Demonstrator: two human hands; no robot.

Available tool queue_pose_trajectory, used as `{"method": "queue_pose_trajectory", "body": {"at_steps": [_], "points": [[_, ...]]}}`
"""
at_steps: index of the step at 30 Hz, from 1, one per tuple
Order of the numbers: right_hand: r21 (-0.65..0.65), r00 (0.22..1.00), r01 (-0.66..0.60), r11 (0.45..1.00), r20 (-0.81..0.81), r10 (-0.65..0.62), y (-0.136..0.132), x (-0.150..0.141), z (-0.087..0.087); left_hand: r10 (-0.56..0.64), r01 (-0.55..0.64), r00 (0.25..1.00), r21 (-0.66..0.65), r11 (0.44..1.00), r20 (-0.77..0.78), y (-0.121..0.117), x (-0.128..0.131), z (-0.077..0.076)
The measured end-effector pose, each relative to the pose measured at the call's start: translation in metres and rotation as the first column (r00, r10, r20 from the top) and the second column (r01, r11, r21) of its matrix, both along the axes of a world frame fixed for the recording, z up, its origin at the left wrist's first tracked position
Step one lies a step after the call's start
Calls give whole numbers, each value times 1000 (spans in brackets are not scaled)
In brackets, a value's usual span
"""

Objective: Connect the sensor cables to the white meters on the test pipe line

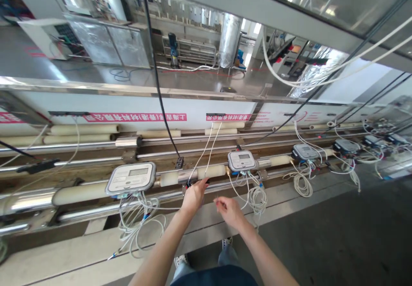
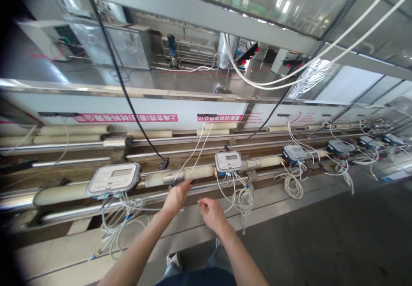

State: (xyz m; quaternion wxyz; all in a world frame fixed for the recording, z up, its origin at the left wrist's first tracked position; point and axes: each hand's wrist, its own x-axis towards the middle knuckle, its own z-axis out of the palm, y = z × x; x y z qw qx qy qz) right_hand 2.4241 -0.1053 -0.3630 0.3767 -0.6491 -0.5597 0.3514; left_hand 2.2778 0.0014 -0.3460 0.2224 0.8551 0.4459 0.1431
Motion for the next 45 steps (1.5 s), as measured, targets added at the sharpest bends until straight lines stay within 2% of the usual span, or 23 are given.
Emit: {"method": "queue_pose_trajectory", "body": {"at_steps": [3,7,9,11,14,17,22,25,30,34,38,42,45], "points": [[98,998,33,995,54,-38,-8,44,2,95,-93,995,65,994,-19,-8,11,-7],[325,939,161,932,240,-246,-4,118,10,236,-243,970,208,948,55,-41,30,-30],[379,881,144,914,372,-293,4,150,12,293,-307,951,225,925,94,-64,42,-41],[387,837,82,918,473,-274,13,173,10,332,-349,937,205,914,112,-86,54,-47],[362,802,7,932,555,-221,23,191,3,360,-378,924,172,910,129,-111,71,-49],[310,774,-20,950,607,-182,27,196,-5,342,-362,931,186,914,130,-123,83,-50],[283,758,-37,958,633,-157,28,199,-9,297,-313,947,156,937,119,-122,101,-45],[308,773,-9,951,606,-189,24,207,-9,253,-278,952,139,951,173,-119,114,-38],[333,784,76,940,563,-262,-6,245,-14,221,-260,920,82,962,325,-116,142,-30],[334,742,212,918,556,-374,-45,299,-25,149,-187,918,72,980,368,-115,175,-28],[374,681,355,857,525,-511,-72,370,-45,93,-127,931,74,989,352,-113,220,-32],[420,638,419,805,495,-590,-70,454,-64,52,-101,948,139,985,314,-116,276,-48],[402,628,433,807,508,-590,-55,514,-74,55,-112,958,189,976,282,-124,327,-61]]}}
